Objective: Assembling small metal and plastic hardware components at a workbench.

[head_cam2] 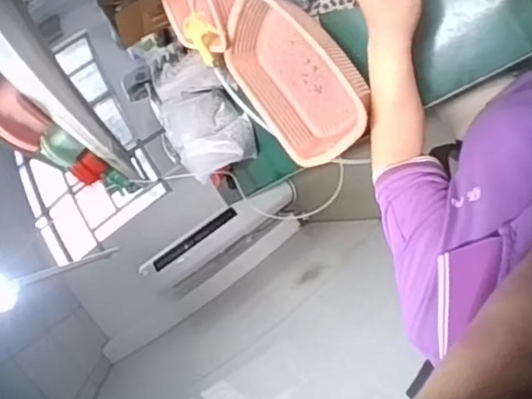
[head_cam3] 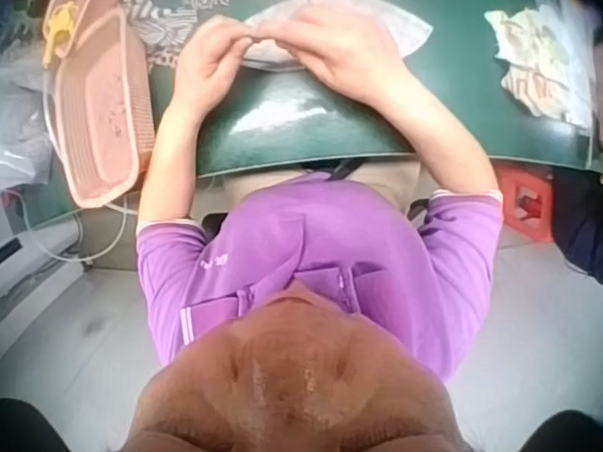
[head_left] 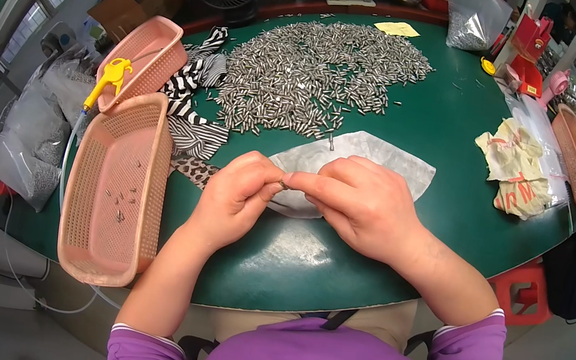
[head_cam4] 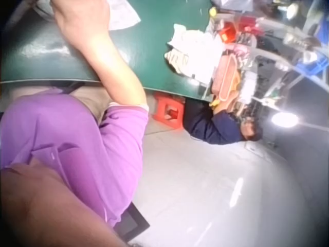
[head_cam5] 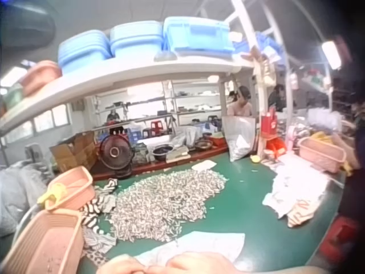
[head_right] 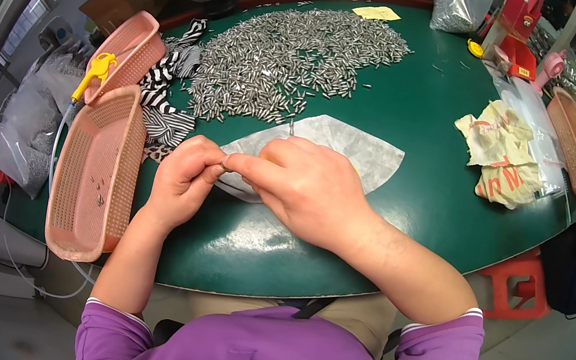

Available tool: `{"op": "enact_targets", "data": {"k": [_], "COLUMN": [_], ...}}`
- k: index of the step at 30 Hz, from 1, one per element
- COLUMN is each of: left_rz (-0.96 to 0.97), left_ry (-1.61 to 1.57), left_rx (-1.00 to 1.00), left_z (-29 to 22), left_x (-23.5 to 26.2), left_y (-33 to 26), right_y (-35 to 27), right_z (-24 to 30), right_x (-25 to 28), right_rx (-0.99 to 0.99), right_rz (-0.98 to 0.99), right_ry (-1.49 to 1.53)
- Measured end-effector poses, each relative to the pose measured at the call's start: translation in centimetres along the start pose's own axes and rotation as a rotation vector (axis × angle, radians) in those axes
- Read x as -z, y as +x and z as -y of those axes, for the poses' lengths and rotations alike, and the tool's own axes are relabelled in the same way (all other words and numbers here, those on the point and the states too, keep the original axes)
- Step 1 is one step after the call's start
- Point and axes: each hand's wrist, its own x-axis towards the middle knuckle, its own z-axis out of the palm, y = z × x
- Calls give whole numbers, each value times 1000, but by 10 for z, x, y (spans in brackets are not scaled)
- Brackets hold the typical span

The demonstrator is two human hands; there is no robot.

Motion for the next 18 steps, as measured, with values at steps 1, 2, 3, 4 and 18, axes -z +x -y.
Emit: {"op": "enact_targets", "data": {"k": [1,2,3,4,18], "left_rz": [1,25,49,48,-6], "left_ry": [-1,-10,-18,-20,-229], "left_rx": [1,6,10,10,78], "left_z": [0,1,1,1,3], "left_x": [1,2,2,4,1], "left_y": [0,0,0,1,-1], "right_y": [0,0,0,0,4], "right_z": [0,0,0,0,-6], "right_x": [0,0,0,0,-6], "right_rx": [-3,-5,-4,-4,-75], "right_rz": [6,7,10,13,-82], "right_ry": [-9,-9,-6,-4,310]}}
